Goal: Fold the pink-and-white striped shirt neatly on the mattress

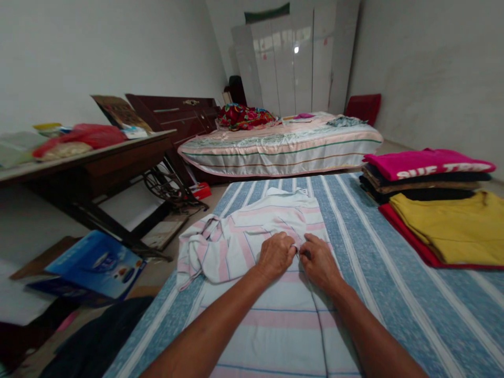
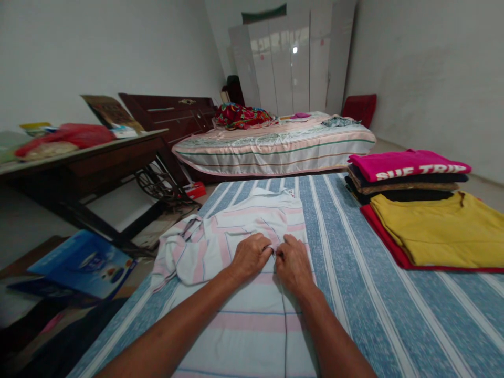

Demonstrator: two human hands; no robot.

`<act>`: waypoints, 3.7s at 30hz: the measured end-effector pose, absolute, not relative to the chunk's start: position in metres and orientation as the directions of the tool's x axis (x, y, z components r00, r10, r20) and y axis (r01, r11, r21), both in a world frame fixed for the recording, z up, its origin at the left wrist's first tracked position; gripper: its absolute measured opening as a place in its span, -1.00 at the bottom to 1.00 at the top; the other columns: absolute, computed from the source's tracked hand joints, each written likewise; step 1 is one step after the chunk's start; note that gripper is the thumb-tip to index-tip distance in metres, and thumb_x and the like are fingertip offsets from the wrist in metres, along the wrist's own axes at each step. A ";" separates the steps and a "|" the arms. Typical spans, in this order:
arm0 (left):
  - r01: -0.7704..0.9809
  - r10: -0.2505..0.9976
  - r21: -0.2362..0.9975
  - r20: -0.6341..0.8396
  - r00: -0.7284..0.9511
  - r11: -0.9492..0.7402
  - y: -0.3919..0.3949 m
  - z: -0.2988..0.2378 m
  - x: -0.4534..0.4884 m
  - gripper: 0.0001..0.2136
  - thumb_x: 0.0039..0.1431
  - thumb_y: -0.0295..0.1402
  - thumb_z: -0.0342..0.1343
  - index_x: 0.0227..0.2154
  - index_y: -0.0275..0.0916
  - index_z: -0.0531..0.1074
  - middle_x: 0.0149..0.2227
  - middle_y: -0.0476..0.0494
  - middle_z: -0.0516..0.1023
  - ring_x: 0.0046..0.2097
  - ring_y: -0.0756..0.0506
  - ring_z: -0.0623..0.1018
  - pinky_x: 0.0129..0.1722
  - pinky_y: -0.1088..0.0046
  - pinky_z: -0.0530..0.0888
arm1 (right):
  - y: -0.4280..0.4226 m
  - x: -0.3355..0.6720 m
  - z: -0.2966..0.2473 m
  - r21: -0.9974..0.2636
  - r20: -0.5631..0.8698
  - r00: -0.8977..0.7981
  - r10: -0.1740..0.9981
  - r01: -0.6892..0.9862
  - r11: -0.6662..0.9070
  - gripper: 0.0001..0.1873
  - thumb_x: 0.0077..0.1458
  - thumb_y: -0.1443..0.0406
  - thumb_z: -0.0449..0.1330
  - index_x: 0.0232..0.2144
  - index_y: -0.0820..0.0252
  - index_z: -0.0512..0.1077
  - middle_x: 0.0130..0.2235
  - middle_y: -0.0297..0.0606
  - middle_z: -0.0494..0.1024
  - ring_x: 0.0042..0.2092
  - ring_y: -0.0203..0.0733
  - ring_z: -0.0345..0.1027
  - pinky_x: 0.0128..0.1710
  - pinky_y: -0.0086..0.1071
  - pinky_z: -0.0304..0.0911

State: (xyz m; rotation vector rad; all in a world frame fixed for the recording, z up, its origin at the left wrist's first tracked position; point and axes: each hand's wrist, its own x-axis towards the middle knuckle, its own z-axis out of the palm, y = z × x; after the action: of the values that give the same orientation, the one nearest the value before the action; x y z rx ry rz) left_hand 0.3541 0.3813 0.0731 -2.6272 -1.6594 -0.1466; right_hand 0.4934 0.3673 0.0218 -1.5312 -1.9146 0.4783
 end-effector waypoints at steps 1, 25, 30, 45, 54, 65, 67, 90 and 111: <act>0.905 0.902 0.025 0.088 0.422 -0.426 0.380 0.073 0.355 -0.81 0.19 -0.36 -0.09 -0.37 -0.21 0.43 -0.30 -0.13 0.46 -0.21 -0.09 0.45 -0.25 0.42 0.35 | 0.368 0.494 0.022 -0.638 0.241 -0.124 0.963 0.728 0.253 -0.78 -0.04 0.42 0.05 -0.41 0.19 0.50 0.03 -0.10 0.39 0.14 -0.08 0.14 0.16 -0.20 -0.07; 0.887 0.890 0.079 0.050 0.452 -0.455 0.364 0.074 0.369 -0.81 0.15 -0.49 -0.12 -0.31 -0.25 0.41 -0.32 -0.14 0.41 -0.19 -0.10 0.42 -0.18 0.42 0.36 | 0.372 0.496 0.017 -0.743 0.271 -0.040 0.962 0.626 0.235 -0.85 -0.25 0.50 0.06 -0.59 0.19 0.35 -0.03 -0.06 0.42 0.12 -0.05 0.20 0.09 -0.20 0.08; 0.894 0.898 0.093 0.071 0.434 -0.439 0.362 0.070 0.369 -0.82 0.16 -0.47 -0.11 -0.30 -0.26 0.40 -0.31 -0.15 0.40 -0.19 -0.10 0.41 -0.18 0.42 0.36 | 0.372 0.496 0.016 -0.719 0.281 -0.042 0.959 0.652 0.239 -0.85 -0.25 0.50 0.06 -0.58 0.21 0.37 0.01 0.00 0.39 0.11 -0.01 0.21 0.09 -0.17 0.09; 0.885 0.883 0.040 0.102 0.459 -0.464 0.354 0.063 0.375 -0.80 0.19 -0.50 -0.13 -0.27 -0.27 0.39 -0.29 -0.16 0.42 -0.20 -0.12 0.39 -0.17 0.36 0.38 | 0.369 0.498 0.023 -0.790 0.393 0.072 0.916 0.536 0.297 -0.69 -0.17 0.46 -0.01 -0.36 0.20 0.42 -0.18 -0.16 0.45 -0.09 -0.13 0.32 -0.05 -0.25 0.21; 0.832 0.823 0.046 0.188 0.536 -0.553 0.346 0.063 0.349 -0.85 0.19 -0.49 -0.11 -0.28 -0.25 0.35 -0.28 -0.12 0.41 -0.20 -0.10 0.37 -0.15 0.37 0.38 | 0.370 0.495 0.016 -0.688 0.369 -0.032 0.929 0.662 0.297 -0.75 0.06 0.30 0.02 -0.40 0.27 0.49 -0.10 -0.01 0.41 -0.03 -0.06 0.29 0.05 -0.23 0.14; 0.912 0.960 -0.329 0.051 0.275 -0.244 0.317 0.085 0.244 -0.74 0.14 -0.60 -0.16 -0.29 -0.25 0.41 -0.24 -0.23 0.42 -0.16 -0.19 0.37 -0.18 0.27 0.33 | 0.370 0.496 0.018 -0.653 0.370 -0.075 0.926 0.688 0.316 -0.80 0.01 0.37 0.03 -0.46 0.23 0.46 -0.18 -0.09 0.44 -0.08 -0.10 0.29 -0.03 -0.28 0.15; 0.915 0.970 -0.344 0.043 0.240 -0.211 0.314 0.093 0.234 -0.74 0.14 -0.61 -0.16 -0.33 -0.24 0.42 -0.26 -0.23 0.42 -0.16 -0.19 0.37 -0.19 0.28 0.33 | 0.370 0.496 0.017 -0.650 0.383 -0.070 0.921 0.688 0.323 -0.81 0.01 0.37 0.04 -0.48 0.22 0.46 -0.20 -0.11 0.44 -0.10 -0.11 0.29 -0.04 -0.29 0.15; 0.920 0.906 -0.017 -0.186 0.381 -0.391 0.344 0.130 0.309 -0.74 0.19 -0.27 -0.12 -0.38 -0.24 0.45 -0.31 -0.18 0.52 -0.21 -0.15 0.51 -0.21 0.35 0.40 | 0.372 0.495 0.015 -0.624 0.389 -0.094 0.916 0.705 0.337 -0.83 0.00 0.41 0.02 -0.46 0.22 0.42 -0.23 -0.13 0.43 -0.11 -0.12 0.27 -0.06 -0.30 0.14; 0.988 0.989 -0.053 0.027 0.146 -0.144 0.382 0.062 0.353 -0.50 0.24 -0.04 -0.24 0.00 -0.31 0.30 0.15 -0.36 0.25 0.18 -0.27 0.20 0.09 0.04 0.18 | 0.373 0.493 0.012 -0.620 0.400 -0.073 0.914 0.713 0.328 -0.84 0.03 0.39 0.03 -0.42 0.21 0.43 -0.19 -0.12 0.44 -0.08 -0.11 0.26 -0.04 -0.28 0.13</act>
State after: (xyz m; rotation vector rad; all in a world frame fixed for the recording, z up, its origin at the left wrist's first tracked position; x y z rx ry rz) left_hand 0.3534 0.3823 0.0624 -2.3332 -2.0163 0.0226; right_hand 0.4930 0.3728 0.0122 -1.4404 -1.8395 0.3364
